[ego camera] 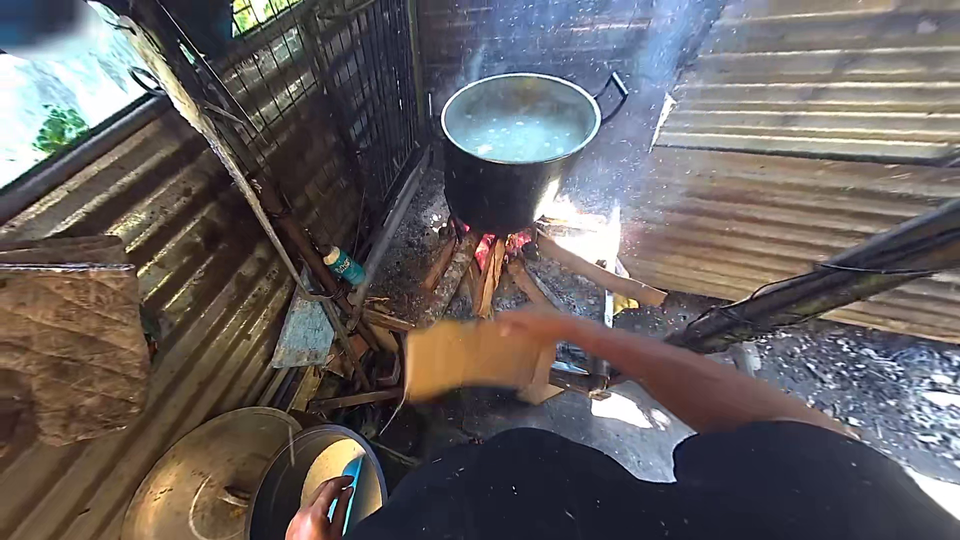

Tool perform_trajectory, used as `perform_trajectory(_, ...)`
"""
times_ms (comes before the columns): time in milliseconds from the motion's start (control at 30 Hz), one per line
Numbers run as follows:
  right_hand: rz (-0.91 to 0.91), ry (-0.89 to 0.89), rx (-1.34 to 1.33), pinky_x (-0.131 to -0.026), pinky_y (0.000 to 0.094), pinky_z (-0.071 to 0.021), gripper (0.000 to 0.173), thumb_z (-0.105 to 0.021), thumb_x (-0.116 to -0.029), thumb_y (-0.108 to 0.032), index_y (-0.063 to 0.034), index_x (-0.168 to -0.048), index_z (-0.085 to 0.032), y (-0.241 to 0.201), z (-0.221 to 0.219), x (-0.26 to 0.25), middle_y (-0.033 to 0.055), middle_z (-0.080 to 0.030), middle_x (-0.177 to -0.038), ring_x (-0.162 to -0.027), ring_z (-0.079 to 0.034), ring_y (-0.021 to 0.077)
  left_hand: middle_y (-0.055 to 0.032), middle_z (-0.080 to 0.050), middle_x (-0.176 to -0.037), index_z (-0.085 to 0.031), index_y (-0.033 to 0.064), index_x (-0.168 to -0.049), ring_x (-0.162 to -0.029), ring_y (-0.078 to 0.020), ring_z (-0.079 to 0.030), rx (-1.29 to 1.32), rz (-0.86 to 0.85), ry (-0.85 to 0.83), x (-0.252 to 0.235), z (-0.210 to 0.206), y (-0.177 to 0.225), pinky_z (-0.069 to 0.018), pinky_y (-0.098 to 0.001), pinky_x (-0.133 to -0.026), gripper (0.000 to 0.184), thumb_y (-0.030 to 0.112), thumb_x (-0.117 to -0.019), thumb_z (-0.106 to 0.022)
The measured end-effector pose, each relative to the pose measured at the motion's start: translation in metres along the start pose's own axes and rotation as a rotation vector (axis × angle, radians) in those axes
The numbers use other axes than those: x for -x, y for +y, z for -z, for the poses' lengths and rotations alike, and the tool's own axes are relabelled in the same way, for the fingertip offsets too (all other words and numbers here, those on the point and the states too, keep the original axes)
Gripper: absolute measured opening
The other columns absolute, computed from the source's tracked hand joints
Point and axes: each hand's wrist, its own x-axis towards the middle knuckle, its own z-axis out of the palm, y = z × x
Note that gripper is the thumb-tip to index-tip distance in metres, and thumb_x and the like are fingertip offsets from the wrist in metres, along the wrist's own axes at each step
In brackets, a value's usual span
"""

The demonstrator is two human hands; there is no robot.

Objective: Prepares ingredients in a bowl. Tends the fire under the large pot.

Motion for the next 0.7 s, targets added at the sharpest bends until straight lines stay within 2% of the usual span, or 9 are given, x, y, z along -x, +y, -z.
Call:
perform_trajectory(133,-0.707,0.41,-0.044,-0.101,0.0724,-0.0424,0.049,-0.057,-0.1028,-0.016,0.003,-0.146,-0.046,0.093,0.045,0.011,0.0351,-0.059,-0.132,-0.124,-0.057,0.0546,-0.0092,-0.077,-0.105,-0.076,0.0067,-0.112,-0.091,-0.0224,-0.076,-0.031,0.0,0.036,0.008,0.003,-0.01,-0.0614,-0.0475,-0.085,0.02,0.018,-0.0999,-0.064)
perform_trajectory(200,-0.631,0.395,0.013,-0.097,0.0707,-0.0467,0.049,-0.057,-0.1029,-0.019,0.0052,-0.144,-0.046,0.077,0.037,0.004,0.0358,-0.062,-0.125,-0.118,-0.061,0.054,-0.0084,-0.077,-0.106,-0.076,0.0076,-0.113,-0.093,-0.0219,-0.076,-0.042,0.017,0.02,0.007,0.001,-0.013,-0.061,-0.0475,-0.087,0.021,0.02,-0.1008,-0.063)
perform_trajectory(367,0.134,-0.018,0.061,-0.096,0.0662,-0.0494,0.04,-0.051,-0.1085,-0.031,-0.0049,-0.137,-0.059,-0.03,-0.014,0.007,0.0258,-0.07,-0.112,-0.107,-0.068,0.0454,-0.006,-0.077,-0.107,-0.076,0.0096,-0.112,-0.096,-0.0208,-0.076,-0.044,-0.036,0.015,-0.002,-0.006,-0.002,-0.0611,-0.0469,-0.088,0.021,0.021,-0.1001,-0.064)
perform_trajectory(433,-0.039,0.027,0.03,-0.101,0.0679,-0.0458,0.039,-0.05,-0.1092,-0.027,-0.0074,-0.142,-0.058,0.012,-0.004,0.004,0.0278,-0.068,-0.122,-0.117,-0.064,0.0477,-0.0052,-0.077,-0.107,-0.076,0.0103,-0.113,-0.095,-0.0193,-0.075,-0.048,-0.046,0.024,-0.002,-0.002,-0.003,-0.0612,-0.0457,-0.087,0.021,0.021,-0.1001,-0.063)
perform_trajectory(500,-0.281,0.351,-0.012,-0.095,0.0691,-0.0505,0.039,-0.056,-0.1051,-0.025,-0.006,-0.139,-0.059,0.102,-0.003,-0.005,0.0289,-0.068,-0.12,-0.113,-0.066,0.0474,-0.0047,-0.077,-0.106,-0.076,0.0109,-0.112,-0.094,-0.0181,-0.075,-0.048,-0.039,0.041,0.001,0.0,-0.01,-0.0618,-0.0442,-0.086,0.021,0.021,-0.1001,-0.063)
perform_trajectory(533,-0.442,0.434,-0.031,-0.097,0.066,-0.051,0.041,-0.056,-0.1045,-0.027,-0.0068,-0.14,-0.056,0.123,0.004,-0.007,0.026,-0.065,-0.124,-0.115,-0.064,0.0436,-0.004,-0.077,-0.106,-0.076,0.0114,-0.113,-0.093,-0.0173,-0.075,-0.051,-0.026,0.04,0.003,0.0,-0.012,-0.062,-0.0435,-0.085,0.021,0.022,-0.1005,-0.062)
perform_trajectory(567,-0.552,0.503,-0.078,-0.093,0.0729,-0.0487,0.042,-0.06,-0.1015,-0.021,0.0001,-0.138,-0.055,0.128,0.008,-0.005,0.032,-0.064,-0.123,-0.114,-0.064,0.0507,-0.0049,-0.077,-0.106,-0.076,0.0106,-0.112,-0.093,-0.0184,-0.075,-0.05,-0.021,0.041,0.004,-0.001,-0.014,-0.0619,-0.0446,-0.085,0.021,0.022,-0.1005,-0.062)
perform_trajectory(633,-0.592,0.378,-0.09,-0.095,0.0742,-0.0452,0.047,-0.055,-0.1044,-0.021,0.0028,-0.144,-0.048,0.081,0.009,0.003,0.0359,-0.061,-0.126,-0.118,-0.06,0.0548,-0.0061,-0.077,-0.106,-0.076,0.0095,-0.112,-0.094,-0.02,-0.076,-0.049,-0.019,0.029,0.003,-0.005,-0.011,-0.0616,-0.046,-0.086,0.021,0.021,-0.1001,-0.063)
perform_trajectory(700,-0.297,0.161,-0.025,-0.098,0.068,-0.049,0.047,-0.054,-0.1065,-0.031,-0.0013,-0.143,-0.051,0.018,-0.014,0.004,0.0309,-0.066,-0.12,-0.113,-0.064,0.0498,-0.0066,-0.077,-0.105,-0.077,0.0091,-0.111,-0.094,-0.0213,-0.076,-0.036,-0.037,0.013,-0.001,-0.011,-0.003,-0.0613,-0.0468,-0.086,0.02,0.02,-0.0989,-0.064)
